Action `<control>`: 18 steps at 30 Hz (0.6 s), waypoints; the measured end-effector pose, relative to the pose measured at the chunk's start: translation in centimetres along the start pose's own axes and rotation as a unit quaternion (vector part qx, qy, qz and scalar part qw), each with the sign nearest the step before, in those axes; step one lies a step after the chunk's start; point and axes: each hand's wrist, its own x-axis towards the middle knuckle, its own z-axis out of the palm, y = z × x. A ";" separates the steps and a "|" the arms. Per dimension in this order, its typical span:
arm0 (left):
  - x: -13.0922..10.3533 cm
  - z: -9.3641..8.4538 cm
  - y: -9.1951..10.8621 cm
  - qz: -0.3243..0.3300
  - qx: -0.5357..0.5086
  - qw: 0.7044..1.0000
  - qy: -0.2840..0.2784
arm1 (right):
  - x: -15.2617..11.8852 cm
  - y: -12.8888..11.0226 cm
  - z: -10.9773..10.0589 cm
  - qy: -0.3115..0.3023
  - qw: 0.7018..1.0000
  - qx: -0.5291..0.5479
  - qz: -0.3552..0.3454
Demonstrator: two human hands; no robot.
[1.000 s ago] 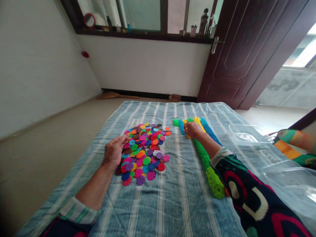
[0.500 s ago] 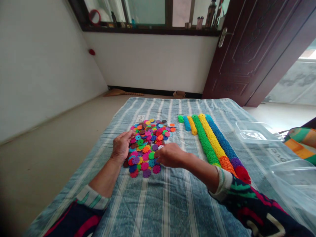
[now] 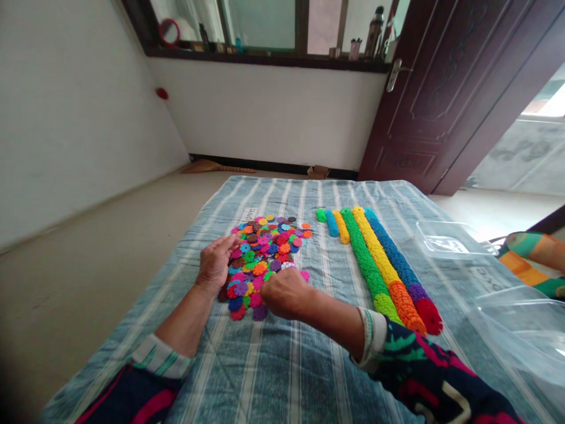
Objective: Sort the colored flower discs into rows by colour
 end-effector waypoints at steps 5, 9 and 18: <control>0.0 0.0 0.2 -0.005 0.012 1.000 0.000 | -0.3 0.3 -0.1 0.045 0.999 0.026 -0.002; 0.0 0.1 0.4 -0.012 0.006 1.000 0.006 | -0.9 3.1 -0.8 0.124 0.987 0.105 0.017; 0.3 -0.1 0.1 -0.005 0.016 1.000 0.010 | -2.7 17.8 -0.3 0.105 0.943 0.090 0.304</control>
